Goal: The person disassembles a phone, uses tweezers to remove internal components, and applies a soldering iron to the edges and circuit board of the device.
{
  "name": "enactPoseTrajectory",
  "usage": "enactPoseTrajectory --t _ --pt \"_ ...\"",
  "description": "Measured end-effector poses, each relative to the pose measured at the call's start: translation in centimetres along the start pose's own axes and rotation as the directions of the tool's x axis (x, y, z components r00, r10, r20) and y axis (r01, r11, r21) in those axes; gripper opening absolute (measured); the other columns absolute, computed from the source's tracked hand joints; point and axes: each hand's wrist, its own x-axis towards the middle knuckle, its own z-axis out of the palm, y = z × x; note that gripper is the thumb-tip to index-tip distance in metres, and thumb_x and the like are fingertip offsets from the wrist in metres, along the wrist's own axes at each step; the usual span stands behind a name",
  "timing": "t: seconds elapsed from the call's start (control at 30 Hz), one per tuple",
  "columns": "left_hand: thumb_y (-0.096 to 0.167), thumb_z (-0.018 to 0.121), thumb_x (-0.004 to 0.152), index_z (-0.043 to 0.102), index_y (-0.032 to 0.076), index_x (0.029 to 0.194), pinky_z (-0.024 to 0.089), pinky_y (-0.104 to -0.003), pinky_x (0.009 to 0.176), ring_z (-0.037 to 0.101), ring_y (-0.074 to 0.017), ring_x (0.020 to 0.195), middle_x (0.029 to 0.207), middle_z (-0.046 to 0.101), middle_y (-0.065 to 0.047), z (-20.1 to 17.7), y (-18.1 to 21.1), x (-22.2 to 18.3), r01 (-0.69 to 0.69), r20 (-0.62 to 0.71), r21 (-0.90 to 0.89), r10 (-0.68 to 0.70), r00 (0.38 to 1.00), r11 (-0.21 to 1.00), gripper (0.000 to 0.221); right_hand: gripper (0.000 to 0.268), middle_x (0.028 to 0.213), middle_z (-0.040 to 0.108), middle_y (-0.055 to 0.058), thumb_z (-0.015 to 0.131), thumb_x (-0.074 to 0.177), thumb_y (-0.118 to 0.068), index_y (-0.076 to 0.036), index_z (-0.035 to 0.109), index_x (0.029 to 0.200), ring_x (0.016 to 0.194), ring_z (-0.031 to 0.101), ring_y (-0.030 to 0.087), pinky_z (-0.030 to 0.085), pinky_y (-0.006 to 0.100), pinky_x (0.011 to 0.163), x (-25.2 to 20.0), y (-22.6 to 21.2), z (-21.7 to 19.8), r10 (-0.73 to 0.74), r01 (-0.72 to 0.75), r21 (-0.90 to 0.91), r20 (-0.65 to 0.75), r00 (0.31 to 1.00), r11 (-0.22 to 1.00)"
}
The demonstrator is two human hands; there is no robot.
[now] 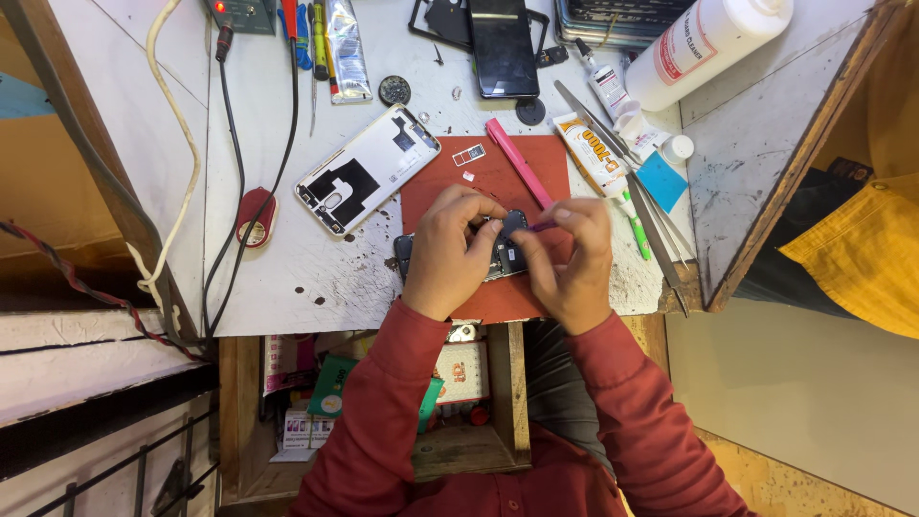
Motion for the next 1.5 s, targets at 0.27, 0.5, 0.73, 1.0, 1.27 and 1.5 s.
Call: enactPoseTrajectory --t 0.27,0.5,0.73,1.0,1.27,1.5 --pt "0.001 0.071 0.088 0.071 0.004 0.095 0.053 -0.031 0.063 0.069 -0.0200 0.077 0.096 0.067 -0.008 0.1 0.3 0.0 -0.010 -0.027 -0.009 0.010 1.000 1.000 0.008 0.044 0.122 0.055 0.016 0.060 0.099 0.013 -0.005 0.040 0.134 0.109 0.060 0.025 0.051 0.034 0.100 1.3 -0.7 -0.3 0.195 -0.220 0.311 0.112 0.974 0.924" --pt "0.001 0.070 0.088 0.072 0.003 0.097 0.055 -0.032 0.066 0.070 -0.0214 0.075 0.091 0.071 -0.009 0.2 0.2 0.2 -0.012 -0.024 -0.009 0.011 1.000 1.000 0.009 0.038 0.120 0.056 0.011 0.055 0.107 0.013 -0.006 0.041 0.136 0.110 0.063 0.018 0.053 0.032 0.104 0.7 0.1 0.3 0.231 -0.242 0.444 0.079 0.970 0.863" --pt "0.006 0.074 0.086 0.074 0.006 0.094 0.054 -0.038 0.073 0.069 -0.0271 0.081 0.090 0.072 -0.008 0.7 0.0 0.0 -0.051 -0.065 0.067 0.055 0.996 0.996 0.008 0.041 0.128 0.053 0.014 0.054 0.106 0.014 -0.007 0.040 0.138 0.117 0.060 0.020 0.053 0.034 0.107 0.5 0.4 0.3 0.258 -0.249 0.460 0.044 0.965 0.852" --pt "0.011 0.076 0.083 0.076 0.010 0.088 0.051 -0.042 0.079 0.065 -0.0291 0.089 0.088 0.068 -0.005 1.2 0.7 -0.2 -0.069 -0.076 0.194 0.085 0.993 0.979 0.005 0.052 0.139 0.054 0.016 0.045 0.107 0.015 -0.009 0.028 0.150 0.122 0.063 0.023 0.052 0.037 0.113 -0.3 0.5 0.6 0.363 -0.345 0.594 0.093 0.927 0.727" --pt "0.010 0.077 0.079 0.077 0.011 0.084 0.051 -0.042 0.075 0.061 -0.0290 0.087 0.085 0.066 -0.004 1.7 1.6 -0.2 -0.087 -0.028 0.305 0.100 0.995 0.949 0.005 0.058 0.120 0.059 0.014 0.057 0.106 0.016 -0.011 0.030 0.149 0.106 0.069 0.023 0.061 0.035 0.098 0.2 0.7 -0.5 0.454 -0.357 0.533 -0.058 0.889 0.767" --pt "0.009 0.075 0.085 0.074 0.010 0.088 0.051 -0.039 0.075 0.065 -0.0250 0.084 0.088 0.064 -0.005 1.5 1.2 0.0 -0.006 -0.095 0.150 0.020 0.995 0.989 0.004 0.059 0.123 0.058 0.015 0.060 0.102 0.015 -0.010 0.030 0.146 0.111 0.070 0.025 0.062 0.037 0.095 0.1 0.7 -0.4 0.475 -0.408 0.478 -0.022 0.880 0.778"
